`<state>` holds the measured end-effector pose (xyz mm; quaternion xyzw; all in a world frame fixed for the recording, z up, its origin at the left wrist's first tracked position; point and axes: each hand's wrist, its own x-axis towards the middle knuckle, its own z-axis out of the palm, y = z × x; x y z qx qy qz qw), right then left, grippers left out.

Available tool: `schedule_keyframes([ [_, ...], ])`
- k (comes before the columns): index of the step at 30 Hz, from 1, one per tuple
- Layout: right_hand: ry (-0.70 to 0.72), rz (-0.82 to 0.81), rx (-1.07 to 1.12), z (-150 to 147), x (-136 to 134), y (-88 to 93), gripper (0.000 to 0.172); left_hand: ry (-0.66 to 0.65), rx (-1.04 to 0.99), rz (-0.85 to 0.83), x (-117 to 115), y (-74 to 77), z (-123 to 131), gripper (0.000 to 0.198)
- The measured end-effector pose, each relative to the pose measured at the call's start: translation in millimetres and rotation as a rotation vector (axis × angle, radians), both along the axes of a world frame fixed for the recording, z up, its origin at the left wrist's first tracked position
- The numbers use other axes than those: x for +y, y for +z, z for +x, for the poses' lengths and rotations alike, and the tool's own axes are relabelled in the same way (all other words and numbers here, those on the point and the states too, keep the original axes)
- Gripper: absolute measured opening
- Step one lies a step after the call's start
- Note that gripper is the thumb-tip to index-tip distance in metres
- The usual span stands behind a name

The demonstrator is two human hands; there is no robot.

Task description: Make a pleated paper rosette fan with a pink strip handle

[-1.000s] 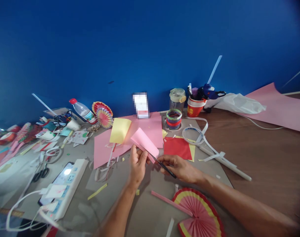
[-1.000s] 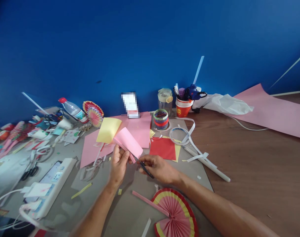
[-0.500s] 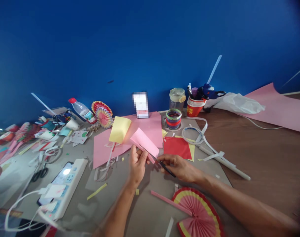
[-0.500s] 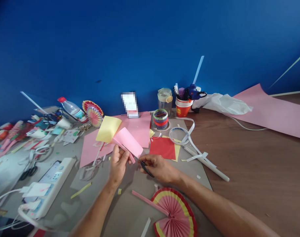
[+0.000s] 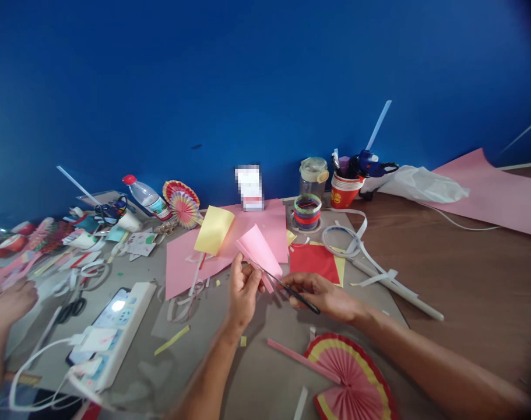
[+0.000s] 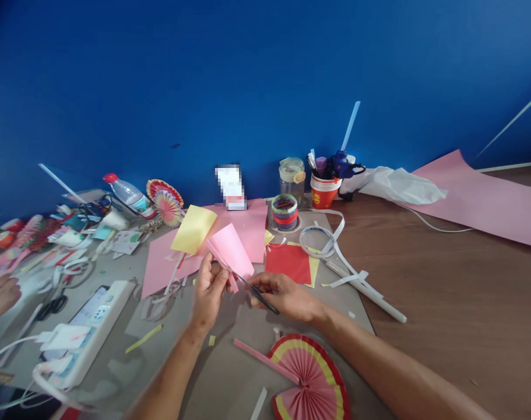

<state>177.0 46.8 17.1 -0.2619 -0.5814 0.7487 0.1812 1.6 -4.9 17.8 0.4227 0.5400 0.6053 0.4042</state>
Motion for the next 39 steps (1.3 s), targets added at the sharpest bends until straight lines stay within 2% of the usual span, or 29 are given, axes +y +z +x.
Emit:
schedule_keyframes([
  [5, 0.039, -0.037, 0.028, 4, 1, -0.7, 0.042, 0.0, -0.028, 0.021, 0, 2.9, -2, 0.055],
  [11, 0.095, -0.03, -0.011, 14, 7, 7.3, 0.048, 0.038, -0.07, 0.027, 1, 4.6, -11, 0.058],
  [16, 0.272, -0.026, -0.022, 29, 24, 9.8, 0.048, 0.073, -0.089, 0.079, 2, 3.2, -18, 0.054],
  [20, 0.237, -0.007, 0.102, 30, 27, 7.9, 0.056, 0.048, -0.061, 0.081, 2, 2.7, -17, 0.047],
  [25, 0.253, -0.029, 0.104, 23, 23, 3.8, 0.053, 0.007, -0.026, 0.078, 1, 2.2, -12, 0.035],
  [34, 0.223, -0.066, 0.12, 17, 22, 2.4, 0.049, -0.056, -0.05, 0.08, 0, 1.6, -7, 0.029],
  [39, 0.183, -0.056, 0.136, 9, 19, 0.8, 0.048, -0.091, -0.079, 0.061, -2, -1.5, 0, 0.034],
])
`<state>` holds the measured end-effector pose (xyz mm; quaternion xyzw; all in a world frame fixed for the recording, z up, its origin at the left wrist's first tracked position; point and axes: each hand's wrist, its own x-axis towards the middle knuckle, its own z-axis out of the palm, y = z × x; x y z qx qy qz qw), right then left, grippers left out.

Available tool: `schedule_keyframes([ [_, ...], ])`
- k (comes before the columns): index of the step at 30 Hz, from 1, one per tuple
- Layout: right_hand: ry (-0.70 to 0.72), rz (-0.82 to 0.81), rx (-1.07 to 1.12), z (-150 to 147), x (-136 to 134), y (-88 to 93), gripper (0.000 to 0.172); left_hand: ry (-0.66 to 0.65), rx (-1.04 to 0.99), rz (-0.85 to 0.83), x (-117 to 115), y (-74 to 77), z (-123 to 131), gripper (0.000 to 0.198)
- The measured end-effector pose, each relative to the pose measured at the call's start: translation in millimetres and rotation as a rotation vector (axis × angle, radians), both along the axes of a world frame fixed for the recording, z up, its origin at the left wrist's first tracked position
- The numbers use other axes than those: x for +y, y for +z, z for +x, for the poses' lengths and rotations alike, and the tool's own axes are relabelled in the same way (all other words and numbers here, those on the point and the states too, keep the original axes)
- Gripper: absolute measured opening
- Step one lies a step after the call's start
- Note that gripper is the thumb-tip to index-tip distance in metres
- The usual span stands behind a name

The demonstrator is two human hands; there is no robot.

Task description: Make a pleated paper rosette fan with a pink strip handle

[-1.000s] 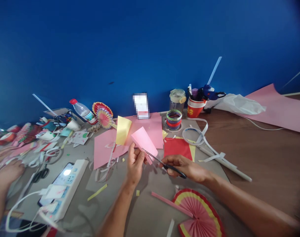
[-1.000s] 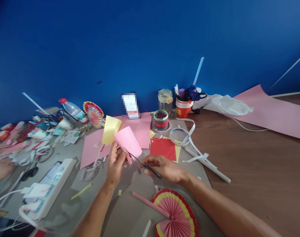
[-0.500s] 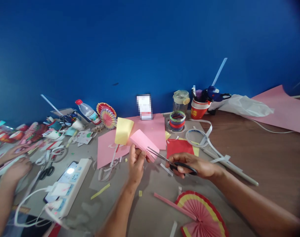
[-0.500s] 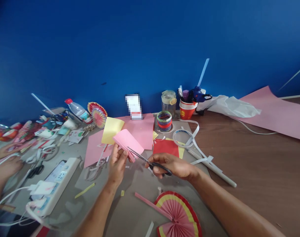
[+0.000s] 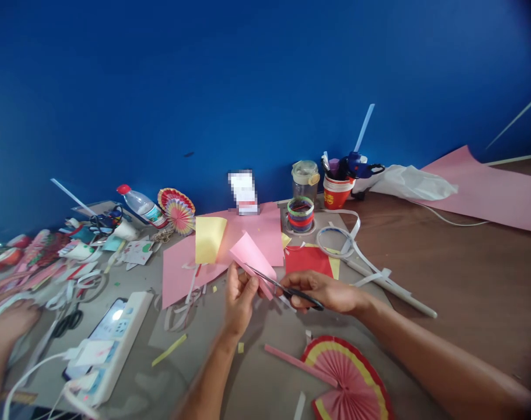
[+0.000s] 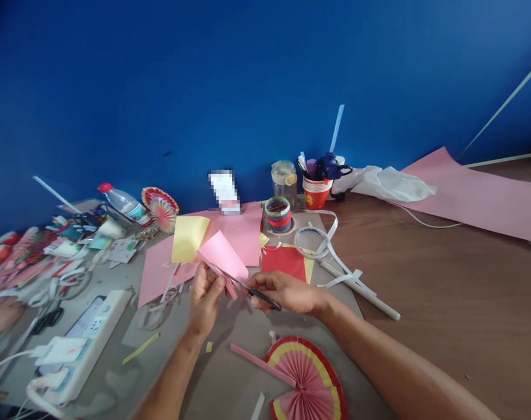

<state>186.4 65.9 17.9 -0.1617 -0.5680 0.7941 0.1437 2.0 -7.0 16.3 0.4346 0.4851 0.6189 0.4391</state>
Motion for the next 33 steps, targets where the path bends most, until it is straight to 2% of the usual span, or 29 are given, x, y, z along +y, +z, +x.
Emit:
schedule_keyframes([
  [5, -0.071, -0.008, 0.032, -7, -6, -0.4, 0.045, -0.026, -0.036, -0.014, -1, -2.9, 7, 0.043],
  [10, -0.076, 0.057, 0.017, -10, -9, -4.7, 0.039, -0.038, -0.005, -0.03, -2, 1.2, 8, 0.031],
  [16, -0.067, 0.056, 0.069, -9, -11, -4.8, 0.035, -0.049, 0.118, -0.005, -5, 4.6, 1, 0.03],
  [19, -0.058, 0.043, 0.068, -8, -12, -2.3, 0.038, 0.036, 0.16, 0.059, -4, 1.8, -6, 0.034],
  [24, -0.078, 0.022, 0.043, -8, -14, -1.9, 0.043, 0.29, 0.167, 0.118, -3, 0.3, -12, 0.029],
  [27, -0.088, 0.021, 0.019, -10, -15, -1.2, 0.044, 0.32, 0.184, 0.113, -2, 2.6, -11, 0.026],
  [33, -0.09, 0.035, -0.031, -13, -19, -2.4, 0.043, 0.332, 0.094, 0.03, 3, 4.2, -11, 0.028],
])
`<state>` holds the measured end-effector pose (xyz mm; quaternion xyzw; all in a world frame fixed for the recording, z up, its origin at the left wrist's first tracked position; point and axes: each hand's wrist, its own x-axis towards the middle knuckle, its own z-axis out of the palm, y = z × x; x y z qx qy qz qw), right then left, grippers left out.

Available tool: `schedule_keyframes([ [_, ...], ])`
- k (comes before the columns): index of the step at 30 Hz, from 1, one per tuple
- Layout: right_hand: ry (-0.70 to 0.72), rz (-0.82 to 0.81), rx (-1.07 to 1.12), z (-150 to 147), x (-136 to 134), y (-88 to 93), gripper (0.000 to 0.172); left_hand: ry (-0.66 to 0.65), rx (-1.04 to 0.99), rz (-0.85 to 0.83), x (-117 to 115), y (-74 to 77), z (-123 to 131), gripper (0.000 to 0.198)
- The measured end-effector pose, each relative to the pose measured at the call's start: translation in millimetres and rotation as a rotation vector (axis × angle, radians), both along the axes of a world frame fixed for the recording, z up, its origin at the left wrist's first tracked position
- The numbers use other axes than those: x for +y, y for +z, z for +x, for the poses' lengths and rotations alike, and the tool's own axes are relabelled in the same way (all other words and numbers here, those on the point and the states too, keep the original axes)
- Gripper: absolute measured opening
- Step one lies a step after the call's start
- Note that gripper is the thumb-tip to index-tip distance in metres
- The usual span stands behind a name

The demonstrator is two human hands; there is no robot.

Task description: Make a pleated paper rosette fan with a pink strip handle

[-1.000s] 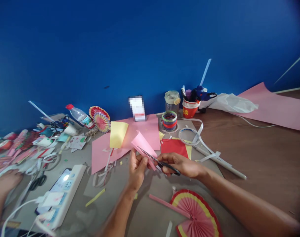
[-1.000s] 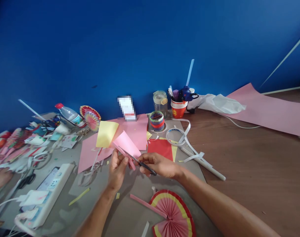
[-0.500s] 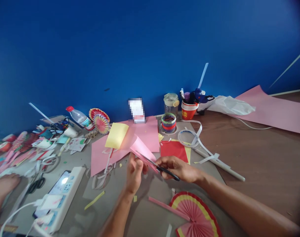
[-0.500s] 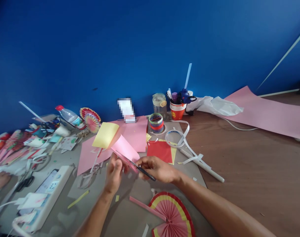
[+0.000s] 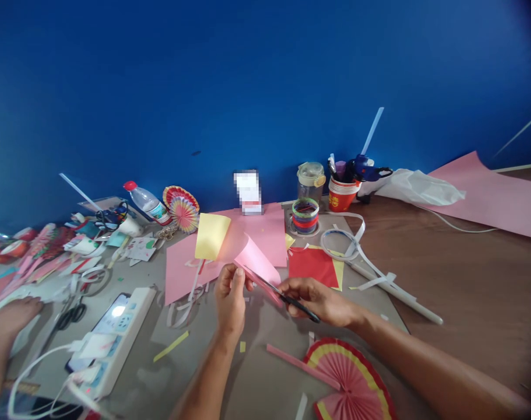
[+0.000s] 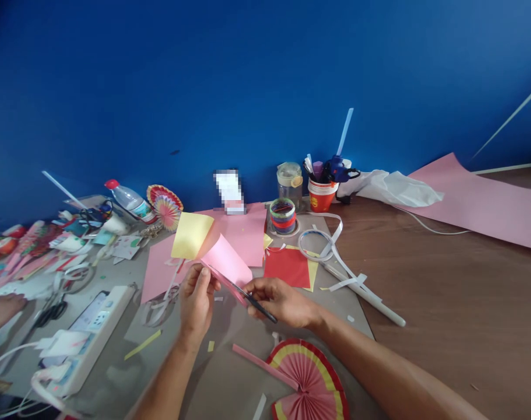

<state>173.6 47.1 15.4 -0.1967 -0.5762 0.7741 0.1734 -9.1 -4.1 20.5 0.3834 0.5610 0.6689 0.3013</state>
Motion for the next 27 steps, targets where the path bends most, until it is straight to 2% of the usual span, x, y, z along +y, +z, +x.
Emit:
schedule_keyframes([
  [7, -0.016, 0.057, -0.014, -3, -7, -5.6, 0.037, 0.023, -0.019, -0.048, 1, -2.8, 4, 0.029],
  [12, -0.029, 0.02, 0.024, -7, -12, -2.1, 0.041, -0.003, 0.028, -0.059, -1, -2.8, 9, 0.027],
  [18, -0.067, 0.037, 0.014, -11, -16, -0.6, 0.035, -0.015, 0.056, -0.062, -2, -2.5, 13, 0.027],
  [27, -0.073, 0.027, 0.015, -13, -18, 0.6, 0.037, -0.013, 0.067, -0.083, -2, -1.7, 15, 0.028],
])
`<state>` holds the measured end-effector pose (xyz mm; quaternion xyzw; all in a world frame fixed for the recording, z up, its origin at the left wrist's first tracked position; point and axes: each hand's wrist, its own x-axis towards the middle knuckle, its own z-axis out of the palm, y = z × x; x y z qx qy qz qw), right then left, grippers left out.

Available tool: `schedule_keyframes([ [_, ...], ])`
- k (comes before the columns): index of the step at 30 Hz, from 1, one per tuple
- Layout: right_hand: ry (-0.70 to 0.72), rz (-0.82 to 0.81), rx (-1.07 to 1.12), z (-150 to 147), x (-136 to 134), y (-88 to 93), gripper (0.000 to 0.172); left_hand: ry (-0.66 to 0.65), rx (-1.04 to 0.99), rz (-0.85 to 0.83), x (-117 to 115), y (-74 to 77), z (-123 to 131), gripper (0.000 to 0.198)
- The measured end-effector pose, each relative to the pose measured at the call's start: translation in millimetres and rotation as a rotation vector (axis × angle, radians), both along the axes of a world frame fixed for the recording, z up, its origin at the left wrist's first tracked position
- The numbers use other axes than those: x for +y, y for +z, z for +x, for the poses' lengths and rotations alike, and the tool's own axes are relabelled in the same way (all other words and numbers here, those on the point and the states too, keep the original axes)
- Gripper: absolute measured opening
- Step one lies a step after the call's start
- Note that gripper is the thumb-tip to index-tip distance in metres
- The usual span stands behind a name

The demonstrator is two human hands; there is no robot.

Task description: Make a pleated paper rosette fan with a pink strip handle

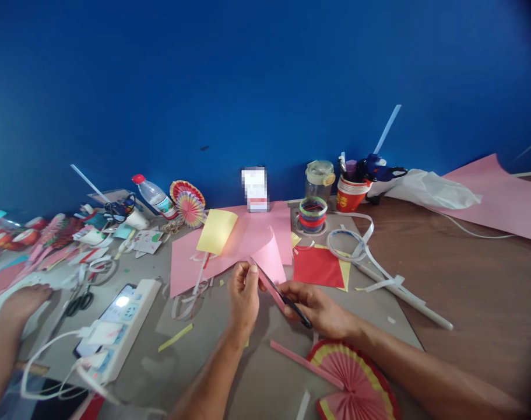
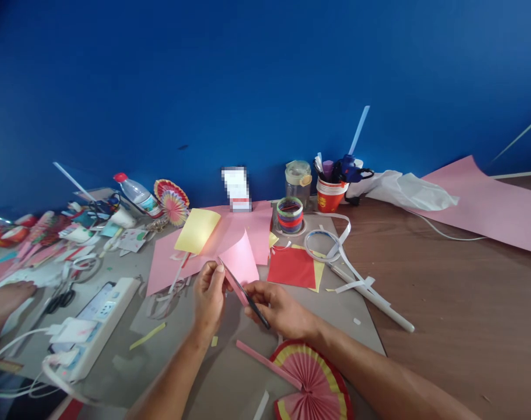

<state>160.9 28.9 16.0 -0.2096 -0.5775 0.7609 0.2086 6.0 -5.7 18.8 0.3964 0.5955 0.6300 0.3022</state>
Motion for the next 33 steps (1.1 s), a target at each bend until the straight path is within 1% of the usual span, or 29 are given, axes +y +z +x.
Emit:
schedule_keyframes([
  [6, -0.009, 0.037, -0.017, -1.2, -1.6, -1.3, 0.035, 0.007, 0.005, 0.001, 0.2, -0.1, -0.6, 0.028],
  [14, -0.038, 0.076, -0.043, -3.5, -3.7, -3.0, 0.026, 0.022, 0.008, -0.005, 0.9, 0.2, -0.8, 0.028],
  [21, -0.045, 0.09, -0.1, -2.8, -2.8, -0.7, 0.021, -0.013, -0.02, 0.012, 1.4, 0.2, -2.4, 0.028],
  [28, -0.05, 0.102, -0.106, -1.6, -1.3, 1.2, 0.023, -0.033, -0.074, 0.012, 2.7, -1.0, -4.2, 0.029],
  [33, -0.04, 0.087, -0.083, -0.8, -1.4, 3.3, 0.021, -0.006, -0.089, 0.0, 2.9, -0.4, -3.7, 0.03],
])
